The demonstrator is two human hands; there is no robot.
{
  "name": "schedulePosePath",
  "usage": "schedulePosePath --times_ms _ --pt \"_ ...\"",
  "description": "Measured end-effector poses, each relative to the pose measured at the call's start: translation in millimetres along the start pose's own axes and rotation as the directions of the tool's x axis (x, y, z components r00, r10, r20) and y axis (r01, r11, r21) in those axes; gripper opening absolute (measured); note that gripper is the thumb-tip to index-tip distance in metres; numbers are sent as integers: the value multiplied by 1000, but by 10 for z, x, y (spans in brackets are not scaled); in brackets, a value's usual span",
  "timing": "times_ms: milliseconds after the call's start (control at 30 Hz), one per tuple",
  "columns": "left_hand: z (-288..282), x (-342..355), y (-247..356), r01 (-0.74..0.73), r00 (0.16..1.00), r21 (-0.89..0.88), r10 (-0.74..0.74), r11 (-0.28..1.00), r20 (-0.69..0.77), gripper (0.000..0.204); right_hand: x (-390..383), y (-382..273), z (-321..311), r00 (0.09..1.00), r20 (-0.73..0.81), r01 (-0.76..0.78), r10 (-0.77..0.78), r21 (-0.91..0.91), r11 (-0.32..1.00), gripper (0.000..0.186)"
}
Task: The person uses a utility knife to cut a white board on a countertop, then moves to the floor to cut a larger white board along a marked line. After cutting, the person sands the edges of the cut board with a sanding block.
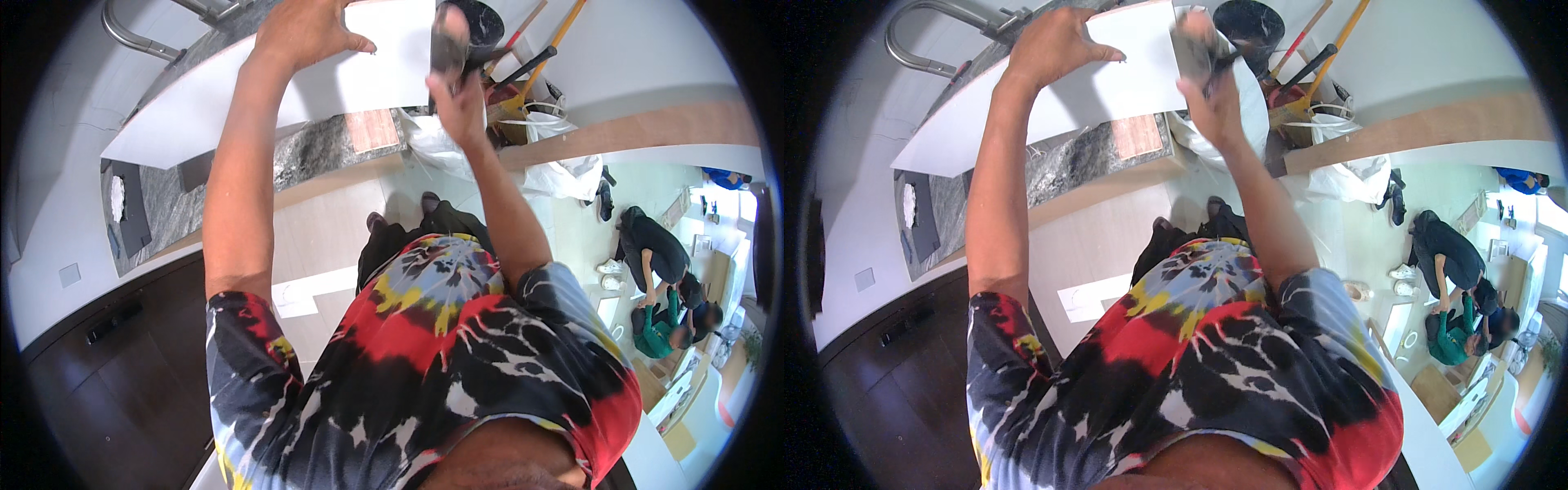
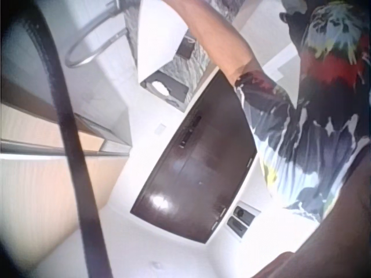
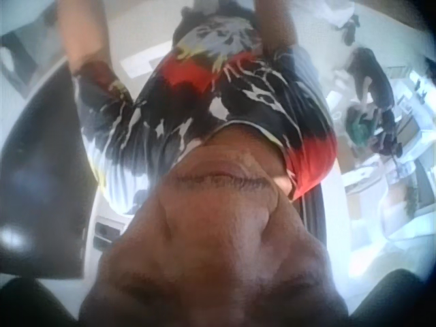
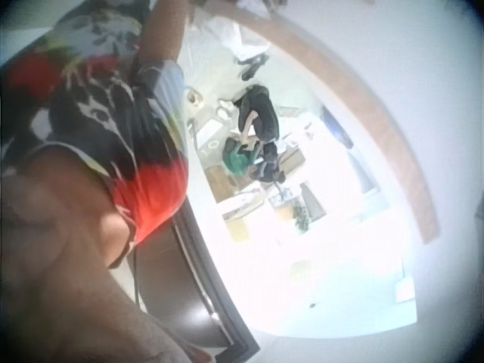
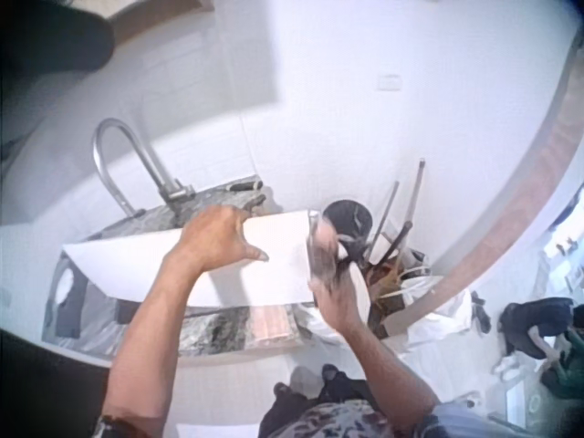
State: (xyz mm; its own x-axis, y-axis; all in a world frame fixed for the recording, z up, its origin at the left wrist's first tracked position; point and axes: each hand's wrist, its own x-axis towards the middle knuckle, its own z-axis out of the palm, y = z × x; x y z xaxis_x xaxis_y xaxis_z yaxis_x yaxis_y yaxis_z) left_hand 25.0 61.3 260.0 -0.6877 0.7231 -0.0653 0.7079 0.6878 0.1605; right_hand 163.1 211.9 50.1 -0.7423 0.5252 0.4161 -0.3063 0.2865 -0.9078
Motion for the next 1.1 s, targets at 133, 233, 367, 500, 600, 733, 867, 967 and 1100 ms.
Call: schedulePosePath --times_ms 133,233,367,500,600,733,867,967,1100 --pt "291 87 -298 -65 985 1 64 998 -159 59 -547 790 -38 941 150 -335 304 272 902 61" --pt "245 102 -297 -61 988 -6 60 998 -142 60 -538 678 -68 950 104 -312 295 276 909 50" --pt "258 30 -292 -52 991 -3 51 999 -122 61 154 -282 -76 981 146 -138 129 49 989 50" --pt "197 28 -201 -34 994 6 34 999 -106 62 769 -633 -49 988 81 130 -130 -7 991 41" --pt "232 58 -258 -38 992 -18 36 999 -121 62 884 -519 -122 976 99 200 -192 -79 977 36" --pt "148 77 -179 -30 996 -11 29 999 -85 80 350 -136 -108 991 94 -89 90 -19 996 39" --pt "272 81 -206 -36 981 23 40 999 -191 60 -183 565 -130 955 166 -280 245 231 932 48" --pt "312 50 -329 -49 988 -11 47 999 -146 60 -187 428 -88 941 216 -315 259 285 905 50" --pt "260 129 -275 -14 997 -5 14 1000 -80 60 -237 690 -96 953 198 -280 229 287 916 50"
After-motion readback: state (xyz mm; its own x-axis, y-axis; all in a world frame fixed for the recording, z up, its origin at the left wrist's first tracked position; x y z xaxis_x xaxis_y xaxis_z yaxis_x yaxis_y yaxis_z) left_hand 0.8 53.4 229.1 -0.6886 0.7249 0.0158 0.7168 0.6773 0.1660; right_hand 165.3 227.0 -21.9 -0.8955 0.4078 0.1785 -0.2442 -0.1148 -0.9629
